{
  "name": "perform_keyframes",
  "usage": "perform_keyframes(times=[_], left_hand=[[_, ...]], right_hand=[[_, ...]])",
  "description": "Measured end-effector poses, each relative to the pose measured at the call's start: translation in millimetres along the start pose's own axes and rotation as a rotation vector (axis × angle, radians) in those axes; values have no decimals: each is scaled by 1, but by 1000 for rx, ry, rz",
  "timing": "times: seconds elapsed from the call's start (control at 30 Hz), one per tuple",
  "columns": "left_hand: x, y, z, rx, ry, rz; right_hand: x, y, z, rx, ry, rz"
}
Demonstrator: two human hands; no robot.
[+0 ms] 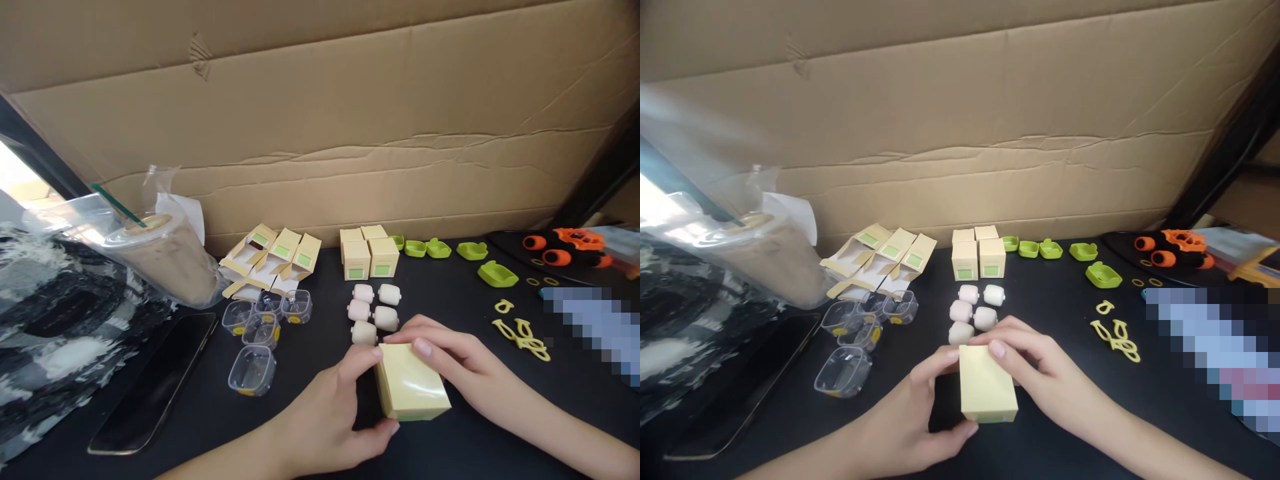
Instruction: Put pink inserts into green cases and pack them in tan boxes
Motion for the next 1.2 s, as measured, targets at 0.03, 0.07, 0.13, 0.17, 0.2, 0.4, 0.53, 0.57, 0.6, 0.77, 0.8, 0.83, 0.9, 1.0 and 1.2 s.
perform_keyframes(times=[0.03, 0.07, 0.13, 0.17, 0.2, 0.4, 0.53, 0.57, 0.6, 0.77, 0.8, 0.83, 0.9, 1.0, 1.2], left_hand=[[0, -1, -1, -2, -7, 10], [0, -1, -1, -7, -15, 15], [-1, -2, -1, -14, -21, 16], [-1, -2, -2, -15, -17, 13], [-1, -2, -2, -14, -13, 13], [1, -3, -1, -39, 7, 28], [1, -4, 0, -39, 0, 33], [0, -3, -1, -29, 1, 27], [0, -3, -2, -18, 1, 20], [-1, -1, -2, -2, -14, 1], [0, -1, -1, -13, -14, 0], [0, -1, 1, -30, -7, -1], [1, -1, 7, -87, 7, 3], [3, 0, 15, -202, -9, 33], [2, -1, 9, -313, -119, 129]], right_hand=[[0, 0, -1, 8, 2, 0], [-1, 0, -1, 17, 6, -1], [-1, 1, -3, 44, 16, -8], [-2, 1, -3, 55, 20, -11], [-2, 2, -4, 61, 22, -13], [0, 1, -2, 33, 53, 6], [-3, -1, 5, -36, 170, 43], [-3, -1, 9, -77, 217, 66], [-3, -2, 13, -120, 270, 97], [1, 0, 30, -286, 577, 285], [0, 0, 33, -302, 628, 287], [-3, 0, 36, -320, 663, 272], [-16, -5, 48, -371, 680, 166], [-48, -23, 71, -447, 688, -110], [-64, -114, 75, -472, 826, -205]])
Point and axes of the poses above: each hand's wrist, its own y-axis away from the middle knuckle, its own x-axis out of the palm, z = x × y, the point moved 7 cm from there along -y, towards the middle knuckle, and after that the axes turned 15 degrees about -x, right-handed, at the moved point
